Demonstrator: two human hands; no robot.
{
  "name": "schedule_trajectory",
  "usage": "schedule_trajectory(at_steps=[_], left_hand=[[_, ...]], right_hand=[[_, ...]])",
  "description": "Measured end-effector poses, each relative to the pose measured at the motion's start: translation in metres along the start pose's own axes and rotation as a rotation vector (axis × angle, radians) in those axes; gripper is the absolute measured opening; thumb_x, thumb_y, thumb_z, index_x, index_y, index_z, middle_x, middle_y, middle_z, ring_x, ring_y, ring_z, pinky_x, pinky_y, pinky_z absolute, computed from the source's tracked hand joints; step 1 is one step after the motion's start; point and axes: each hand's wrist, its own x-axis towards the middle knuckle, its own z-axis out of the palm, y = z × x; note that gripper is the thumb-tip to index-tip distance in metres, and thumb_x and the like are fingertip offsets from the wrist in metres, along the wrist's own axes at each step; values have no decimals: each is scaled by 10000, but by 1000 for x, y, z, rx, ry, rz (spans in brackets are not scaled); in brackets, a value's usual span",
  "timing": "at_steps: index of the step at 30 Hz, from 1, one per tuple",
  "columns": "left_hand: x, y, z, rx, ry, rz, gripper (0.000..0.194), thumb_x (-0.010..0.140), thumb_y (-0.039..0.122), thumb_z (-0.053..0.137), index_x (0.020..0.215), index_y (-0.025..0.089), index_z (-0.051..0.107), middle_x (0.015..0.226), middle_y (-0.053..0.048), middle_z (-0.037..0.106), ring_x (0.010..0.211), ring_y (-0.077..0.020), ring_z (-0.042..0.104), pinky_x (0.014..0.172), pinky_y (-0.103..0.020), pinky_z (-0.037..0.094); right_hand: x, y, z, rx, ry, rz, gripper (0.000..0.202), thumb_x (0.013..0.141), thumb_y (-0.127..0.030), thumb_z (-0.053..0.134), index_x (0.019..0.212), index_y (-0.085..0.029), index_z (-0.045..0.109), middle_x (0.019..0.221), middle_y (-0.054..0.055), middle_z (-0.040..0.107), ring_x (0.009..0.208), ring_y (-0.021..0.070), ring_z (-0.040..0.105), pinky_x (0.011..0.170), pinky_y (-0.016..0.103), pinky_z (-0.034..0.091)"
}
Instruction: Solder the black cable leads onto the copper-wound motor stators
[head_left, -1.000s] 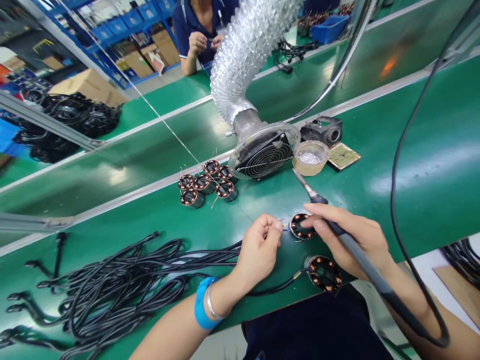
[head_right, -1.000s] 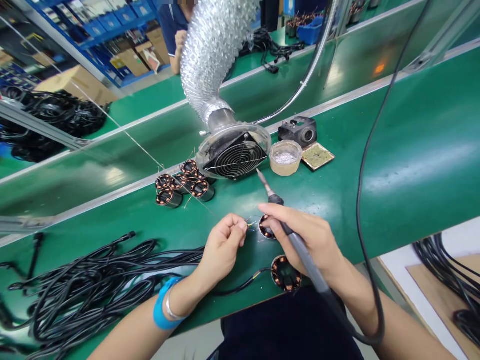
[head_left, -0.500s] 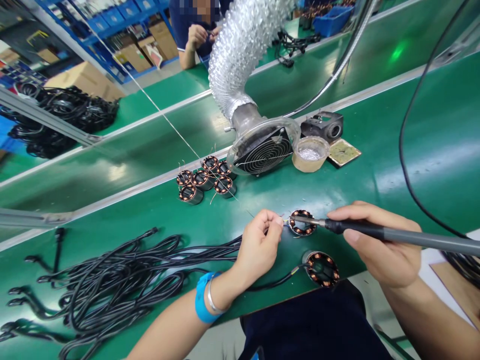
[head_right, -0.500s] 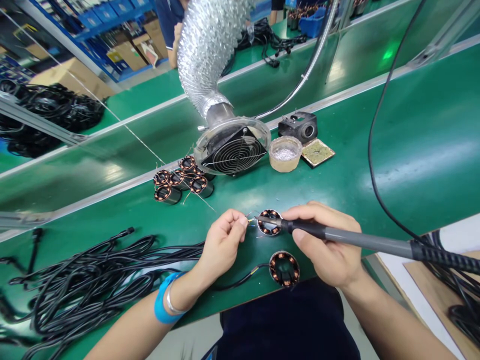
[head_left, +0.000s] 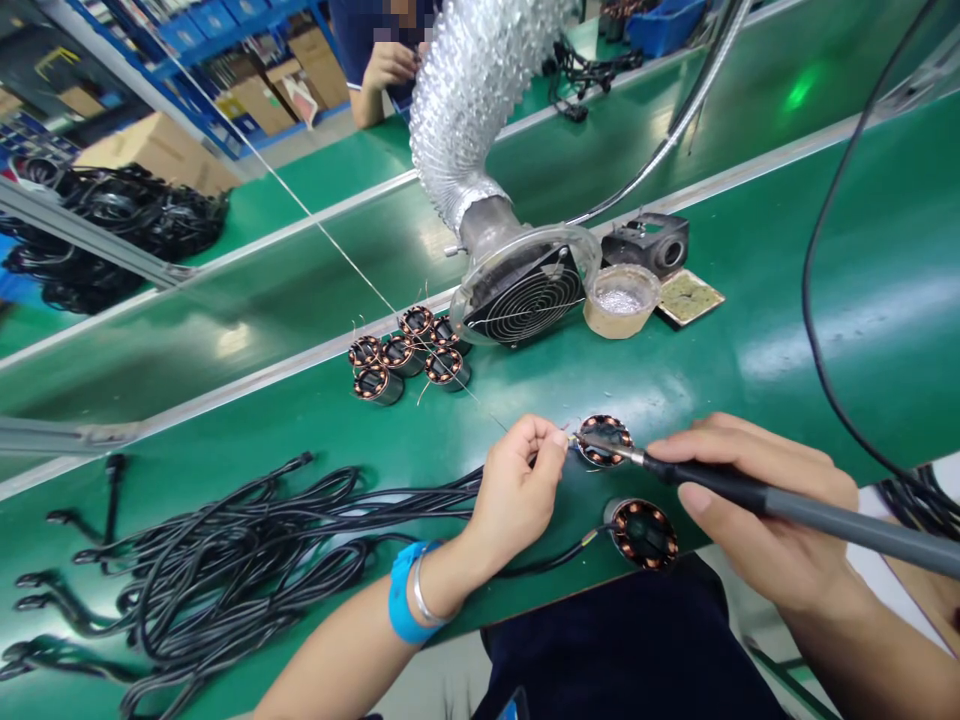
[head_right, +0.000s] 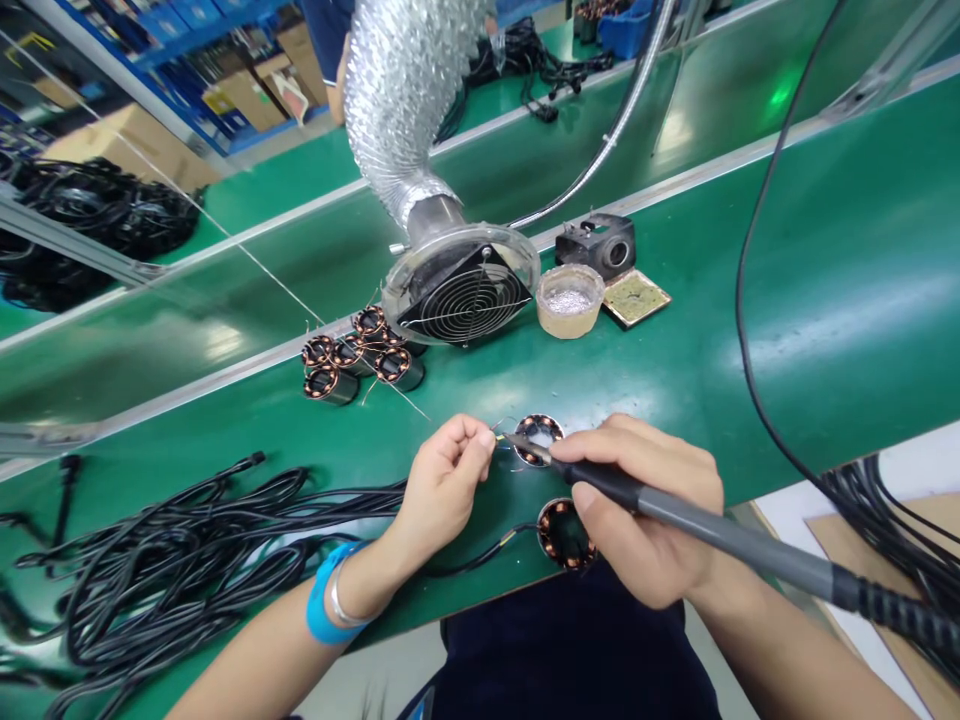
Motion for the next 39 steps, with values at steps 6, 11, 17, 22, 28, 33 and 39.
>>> schedule_trajectory(at_steps=[6,11,17,22,28,33,39], left_hand=[[0,0,0,-3,-5,-8,247,952,356,499,783,178,525,582,54,465,545,-91,394,539,-217,313],[0,0,0,6,0,1,246,945,356,505,776,178,525,576,54,465,542,-93,401,537,-217,319],[1,0,0,4,6,2,250,945,365,505,782,178,531,581,51,467,547,-96,407,544,-219,327],[0,1,0,8,9,-4,243,944,357,503,780,179,529,582,47,472,551,-99,413,546,-224,325],[0,1,-1,8,-10,-23,245,947,365,502,783,184,524,589,51,472,557,-99,408,557,-230,319],[1,4,-9,79,-112,-26,303,976,407,464,765,191,490,622,48,478,591,-106,416,593,-242,323],[1,4,-10,129,-83,9,307,987,421,441,782,195,474,636,52,431,608,-115,388,595,-251,308]], right_hand=[[-3,-4,5,-36,-16,-126,290,798,-89,569,1056,-175,672,752,31,664,578,133,579,489,281,475],[-4,-7,-2,-46,43,-147,296,790,-92,572,1055,-177,671,786,37,684,610,152,618,527,302,509],[-6,-9,-10,-129,-17,-90,286,811,-90,590,1070,-194,652,833,46,695,668,171,645,558,309,526],[-6,-10,-10,-135,5,-87,282,824,-111,595,1078,-215,661,832,41,693,655,174,642,547,314,521],[-7,-1,0,-67,148,-64,349,848,-147,612,1181,-232,672,845,35,691,648,167,634,525,304,522],[2,14,20,-114,137,-68,412,883,-79,620,1256,-253,626,831,-15,732,618,114,669,622,236,586],[16,14,27,-137,30,-176,396,871,-33,617,1211,-235,636,937,1,741,789,117,710,748,214,586]])
